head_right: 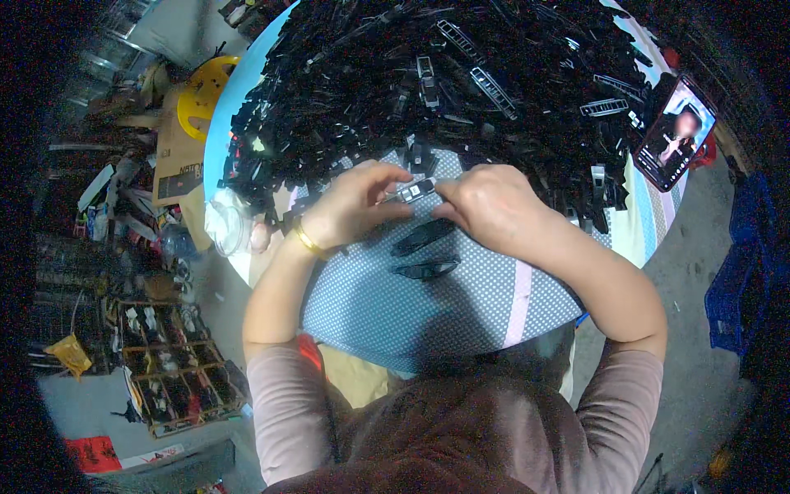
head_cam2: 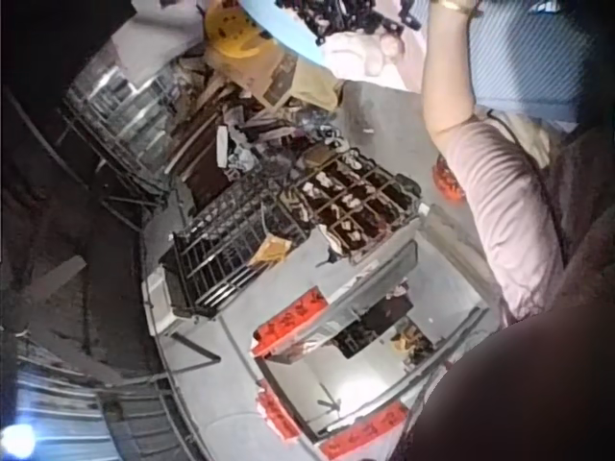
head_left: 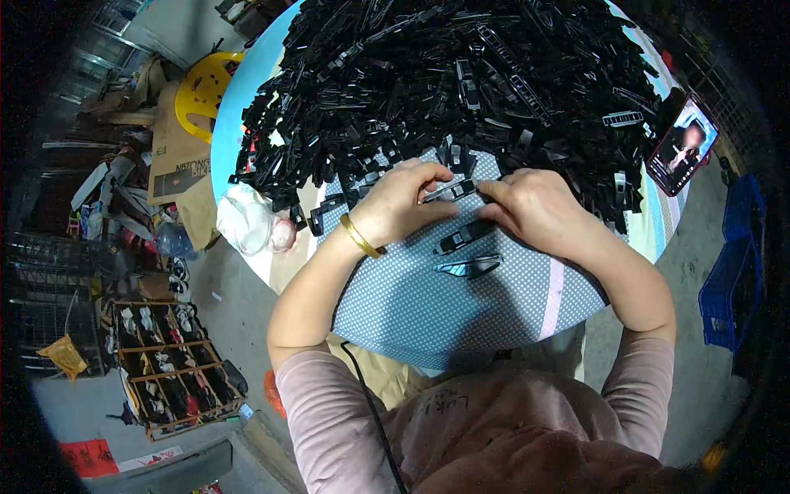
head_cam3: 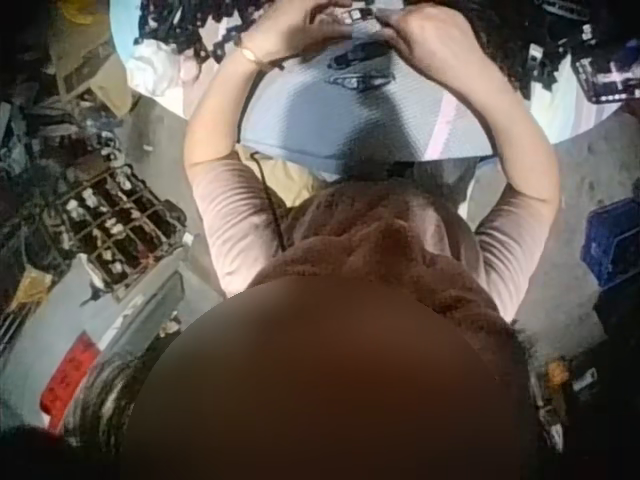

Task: Assembling small black plastic clips into a continuous chain.

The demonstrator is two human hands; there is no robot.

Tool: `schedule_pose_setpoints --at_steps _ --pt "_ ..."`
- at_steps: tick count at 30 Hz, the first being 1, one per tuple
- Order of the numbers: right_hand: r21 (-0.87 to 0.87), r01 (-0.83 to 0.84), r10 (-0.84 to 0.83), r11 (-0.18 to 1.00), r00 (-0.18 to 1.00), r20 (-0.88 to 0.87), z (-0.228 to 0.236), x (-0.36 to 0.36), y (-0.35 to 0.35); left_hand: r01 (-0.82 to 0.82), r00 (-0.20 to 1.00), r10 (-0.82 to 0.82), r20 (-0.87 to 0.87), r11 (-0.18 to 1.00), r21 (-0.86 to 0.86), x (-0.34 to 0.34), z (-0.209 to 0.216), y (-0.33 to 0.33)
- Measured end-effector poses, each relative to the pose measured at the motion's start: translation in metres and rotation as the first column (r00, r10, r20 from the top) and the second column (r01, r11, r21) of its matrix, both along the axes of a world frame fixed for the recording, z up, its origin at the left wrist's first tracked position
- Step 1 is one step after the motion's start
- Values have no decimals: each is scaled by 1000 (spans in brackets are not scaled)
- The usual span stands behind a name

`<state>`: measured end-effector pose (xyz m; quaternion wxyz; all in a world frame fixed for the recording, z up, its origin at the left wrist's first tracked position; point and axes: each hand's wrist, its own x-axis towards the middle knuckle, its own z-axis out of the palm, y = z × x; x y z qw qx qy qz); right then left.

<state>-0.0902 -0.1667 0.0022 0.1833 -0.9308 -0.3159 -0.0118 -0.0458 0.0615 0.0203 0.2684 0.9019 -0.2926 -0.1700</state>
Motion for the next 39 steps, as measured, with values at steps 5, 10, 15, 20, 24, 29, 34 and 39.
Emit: schedule_pose_setpoints --at_steps 5,10,15,20,24,29,34,39 --pt "7 0 0 1000 998 -68 6 3 -3 -5 980 28 199 993 -114 -15 -9 -4" --pt "-49 72 -69 996 996 58 -4 1 -4 61 953 13 302 971 -231 -20 -20 -12" --pt "219 125 -180 968 951 252 -5 4 1 -72 996 61 -59 976 -206 -12 -13 -7" --pt "340 37 -97 940 982 163 -2 -1 4 81 964 -30 264 980 -184 -8 -22 -2" --pt "276 51 -78 960 993 86 1 -7 5 99 928 -32 372 982 -162 -10 -21 -4" --pt "188 -27 -2 982 988 157 -4 0 3 108 923 -23 385 974 -200 -6 -23 1" --pt "192 -2 -28 981 988 151 4 -4 5 99 946 -29 323 974 -204 -9 -21 3" --pt "199 -12 -15 980 991 133 3 -2 6 119 945 -51 323 973 -196 -8 -23 5"
